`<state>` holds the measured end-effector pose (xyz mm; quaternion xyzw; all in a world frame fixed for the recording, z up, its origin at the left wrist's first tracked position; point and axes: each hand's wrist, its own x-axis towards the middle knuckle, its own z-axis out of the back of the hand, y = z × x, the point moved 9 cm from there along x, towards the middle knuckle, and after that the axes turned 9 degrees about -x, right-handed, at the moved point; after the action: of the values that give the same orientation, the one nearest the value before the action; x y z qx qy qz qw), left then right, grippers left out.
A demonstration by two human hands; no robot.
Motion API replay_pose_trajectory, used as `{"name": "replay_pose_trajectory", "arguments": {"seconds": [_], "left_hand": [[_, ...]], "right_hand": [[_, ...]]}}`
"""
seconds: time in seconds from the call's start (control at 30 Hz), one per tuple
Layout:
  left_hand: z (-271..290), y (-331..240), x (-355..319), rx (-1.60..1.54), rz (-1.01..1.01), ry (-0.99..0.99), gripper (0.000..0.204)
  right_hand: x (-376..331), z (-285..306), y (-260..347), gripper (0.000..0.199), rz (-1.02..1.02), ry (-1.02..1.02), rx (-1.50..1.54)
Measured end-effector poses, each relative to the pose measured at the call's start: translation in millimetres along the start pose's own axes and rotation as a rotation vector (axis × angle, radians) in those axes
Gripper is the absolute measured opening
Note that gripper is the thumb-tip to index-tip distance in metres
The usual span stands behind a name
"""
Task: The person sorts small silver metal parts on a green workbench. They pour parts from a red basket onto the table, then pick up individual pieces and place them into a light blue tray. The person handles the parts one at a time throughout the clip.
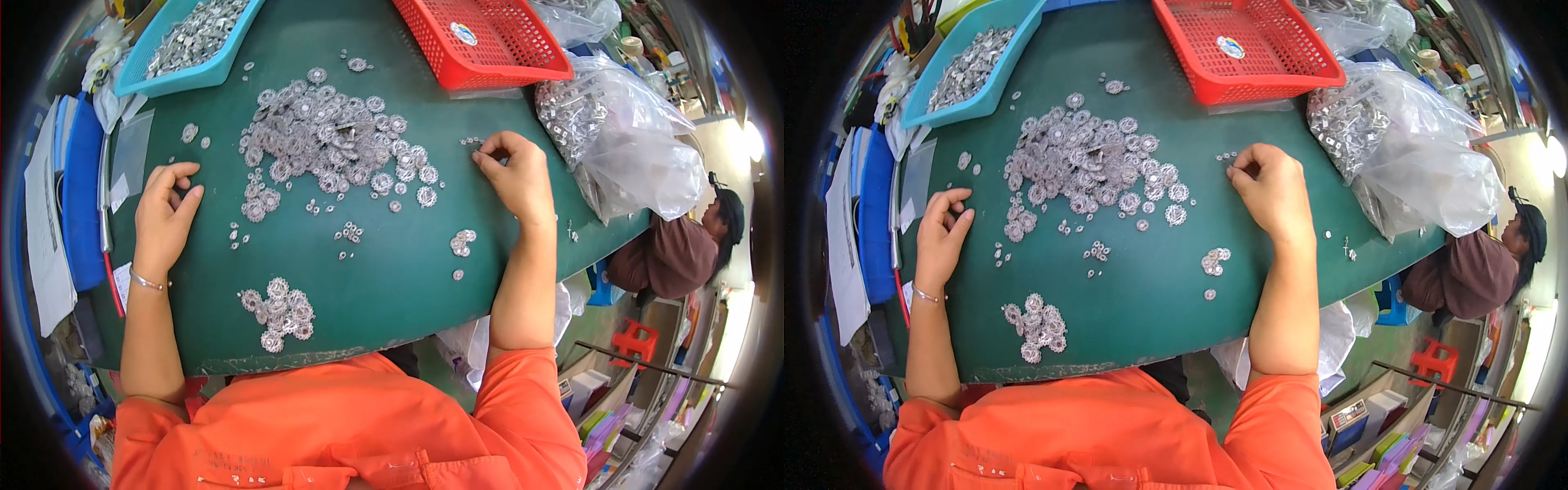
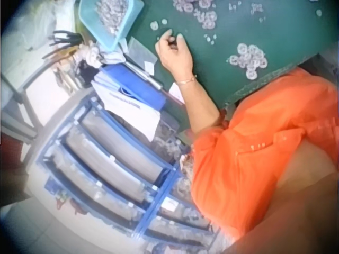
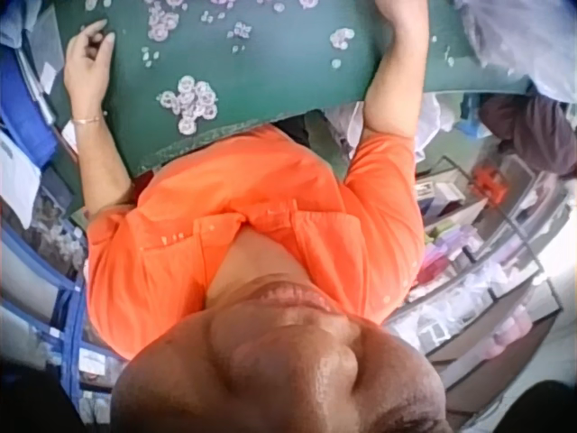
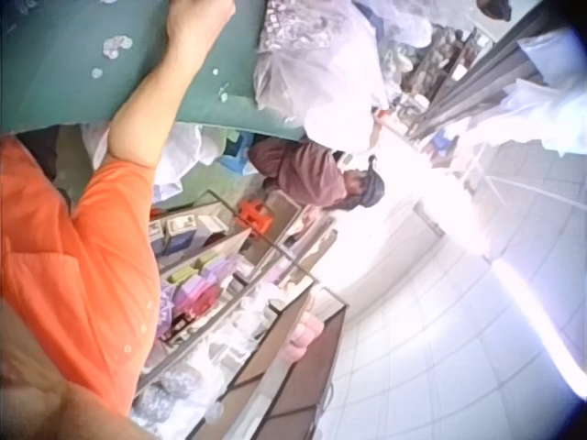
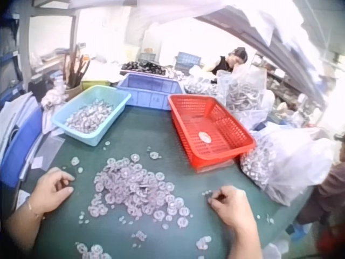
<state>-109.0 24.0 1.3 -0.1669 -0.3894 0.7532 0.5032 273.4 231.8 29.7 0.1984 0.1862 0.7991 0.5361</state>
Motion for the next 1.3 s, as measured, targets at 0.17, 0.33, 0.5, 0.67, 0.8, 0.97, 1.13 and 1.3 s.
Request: {"name": "replay_pose_trajectory", "arguments": {"seconds": [0.17,0.33,0.5,0.67,0.8,0.97,1.13,1.3], "left_hand": [[-2,4,-2,-0.012,0.046,0.015,0.027],[0,2,1,0.041,-0.034,0.010,0.026],[0,7,0,0.043,-0.023,0.019,0.026],[-2,6,1,0.043,-0.029,0.013,0.026],[-2,8,2,0.026,-0.012,0.010,0.025],[-1,8,-1,-0.009,-0.032,0.011,0.024],[-1,4,1,0.007,-0.048,0.001,0.024],[0,4,-1,0.006,-0.030,-0.005,0.024]], "right_hand": [[-30,-7,38,0.011,0.120,0.107,0.101],[-54,4,40,0.013,0.172,0.025,0.063],[-106,16,40,0.014,0.144,-0.030,0.007],[-150,-8,26,0.015,-0.001,0.025,0.120],[-148,-9,28,0.018,0.143,-0.152,0.017],[-128,-15,23,0.024,0.054,-0.177,-0.011],[-116,-18,61,0.022,0.274,-0.222,-0.161],[-106,-69,139,0.020,0.559,-0.029,0.033]]}}
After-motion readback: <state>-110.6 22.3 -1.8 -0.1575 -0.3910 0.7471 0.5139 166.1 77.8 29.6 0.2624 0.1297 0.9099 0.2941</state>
